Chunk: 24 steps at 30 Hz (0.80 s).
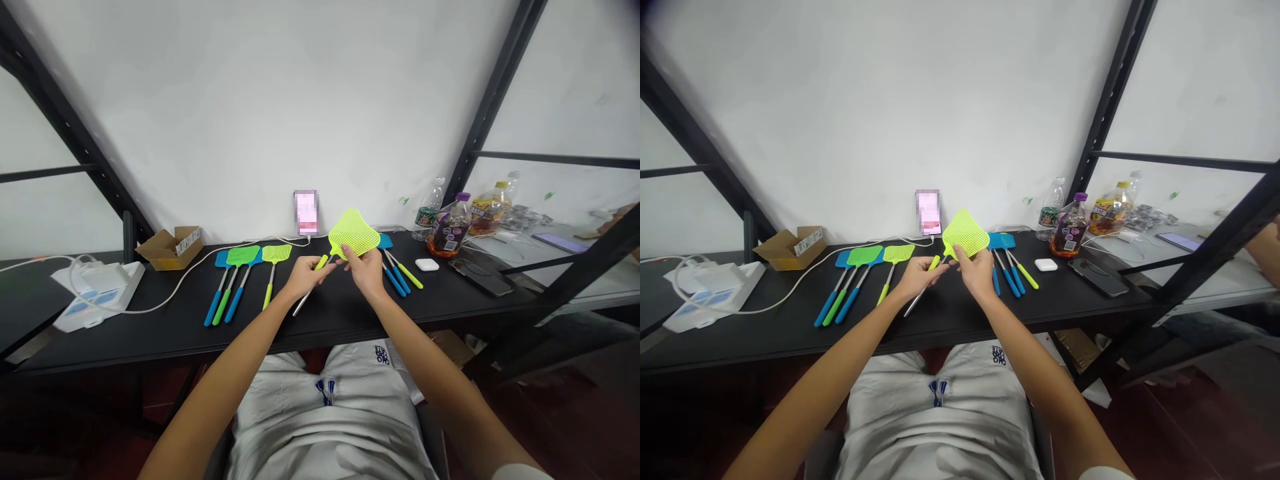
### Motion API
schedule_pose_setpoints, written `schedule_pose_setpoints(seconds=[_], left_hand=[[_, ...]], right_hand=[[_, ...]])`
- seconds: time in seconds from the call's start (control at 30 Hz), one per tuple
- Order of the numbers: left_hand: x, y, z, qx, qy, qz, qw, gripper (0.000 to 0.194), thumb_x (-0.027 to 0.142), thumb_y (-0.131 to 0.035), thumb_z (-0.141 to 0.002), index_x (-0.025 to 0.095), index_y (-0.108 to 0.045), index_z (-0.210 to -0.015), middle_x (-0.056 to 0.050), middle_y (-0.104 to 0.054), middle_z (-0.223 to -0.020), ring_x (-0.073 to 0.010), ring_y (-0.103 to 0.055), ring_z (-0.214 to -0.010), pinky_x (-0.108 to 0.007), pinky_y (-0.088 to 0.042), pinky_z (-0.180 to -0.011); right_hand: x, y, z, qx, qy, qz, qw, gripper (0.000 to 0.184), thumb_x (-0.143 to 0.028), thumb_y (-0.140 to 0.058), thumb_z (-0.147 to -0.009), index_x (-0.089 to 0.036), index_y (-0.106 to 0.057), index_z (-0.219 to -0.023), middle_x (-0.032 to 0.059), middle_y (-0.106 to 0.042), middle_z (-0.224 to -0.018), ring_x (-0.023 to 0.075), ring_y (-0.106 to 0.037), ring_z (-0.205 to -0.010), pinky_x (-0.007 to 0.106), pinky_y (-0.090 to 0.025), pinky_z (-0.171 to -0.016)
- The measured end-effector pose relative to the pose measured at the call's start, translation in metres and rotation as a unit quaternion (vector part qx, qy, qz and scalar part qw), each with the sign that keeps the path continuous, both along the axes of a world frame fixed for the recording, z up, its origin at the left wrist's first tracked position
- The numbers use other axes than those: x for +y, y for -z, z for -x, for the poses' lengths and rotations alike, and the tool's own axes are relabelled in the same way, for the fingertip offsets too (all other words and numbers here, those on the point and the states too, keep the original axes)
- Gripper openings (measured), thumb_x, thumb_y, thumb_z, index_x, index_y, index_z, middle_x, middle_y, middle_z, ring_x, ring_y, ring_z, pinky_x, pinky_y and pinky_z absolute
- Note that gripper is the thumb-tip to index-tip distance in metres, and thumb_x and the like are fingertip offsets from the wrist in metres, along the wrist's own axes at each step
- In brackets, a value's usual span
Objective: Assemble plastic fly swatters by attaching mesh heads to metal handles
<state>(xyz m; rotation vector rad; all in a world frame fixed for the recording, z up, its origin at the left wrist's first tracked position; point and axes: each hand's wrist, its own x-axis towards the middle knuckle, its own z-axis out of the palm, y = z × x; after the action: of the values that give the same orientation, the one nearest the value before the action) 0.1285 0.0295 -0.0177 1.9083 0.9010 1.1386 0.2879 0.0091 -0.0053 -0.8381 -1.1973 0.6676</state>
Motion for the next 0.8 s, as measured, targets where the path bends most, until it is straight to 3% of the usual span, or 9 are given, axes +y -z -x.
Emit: schedule_pose_setpoints(seconds=[0.23,0.63,0.8], left_hand=[[-0.002,0.000,0.000,-0.004,-0.028,-0.017,0.999,0.047,0.050,-0.064,-0.082,0.016,-0.049,-0.053,0.004,-0.045,-0.047,-0.0072,-0.039,-0.046,-0.022,-0.028,-0.048],[-0.002,0.002,0.001,0.034,-0.056,-0.050,0.997,0.047,0.048,-0.062,-0.083,0.017,-0.046,-0.051,0.004,-0.046,-0.047,-0.0079,-0.038,-0.047,-0.022,-0.028,-0.049],[-0.009,-0.004,0.001,0.083,-0.074,-0.108,0.988,0.038,0.041,-0.061,-0.083,0.016,-0.053,-0.056,0.004,-0.047,-0.049,-0.0085,-0.039,-0.051,-0.022,-0.026,-0.051]], right_hand=[[0.000,0.005,-0.001,-0.054,0.083,0.008,0.995,0.035,-0.050,-0.064,-0.081,-0.015,-0.065,-0.077,0.0023,-0.063,-0.055,0.0153,-0.059,-0.048,0.025,-0.045,-0.050],[-0.001,0.005,-0.004,-0.081,0.047,0.026,0.995,0.036,-0.048,-0.064,-0.080,-0.016,-0.062,-0.064,0.0024,-0.059,-0.048,0.0150,-0.057,-0.045,0.025,-0.043,-0.048],[0.008,0.006,-0.009,-0.014,-0.004,0.070,0.997,0.030,-0.043,-0.065,-0.077,-0.016,-0.062,-0.067,0.0025,-0.060,-0.052,0.0131,-0.053,-0.040,0.023,-0.037,-0.039]])
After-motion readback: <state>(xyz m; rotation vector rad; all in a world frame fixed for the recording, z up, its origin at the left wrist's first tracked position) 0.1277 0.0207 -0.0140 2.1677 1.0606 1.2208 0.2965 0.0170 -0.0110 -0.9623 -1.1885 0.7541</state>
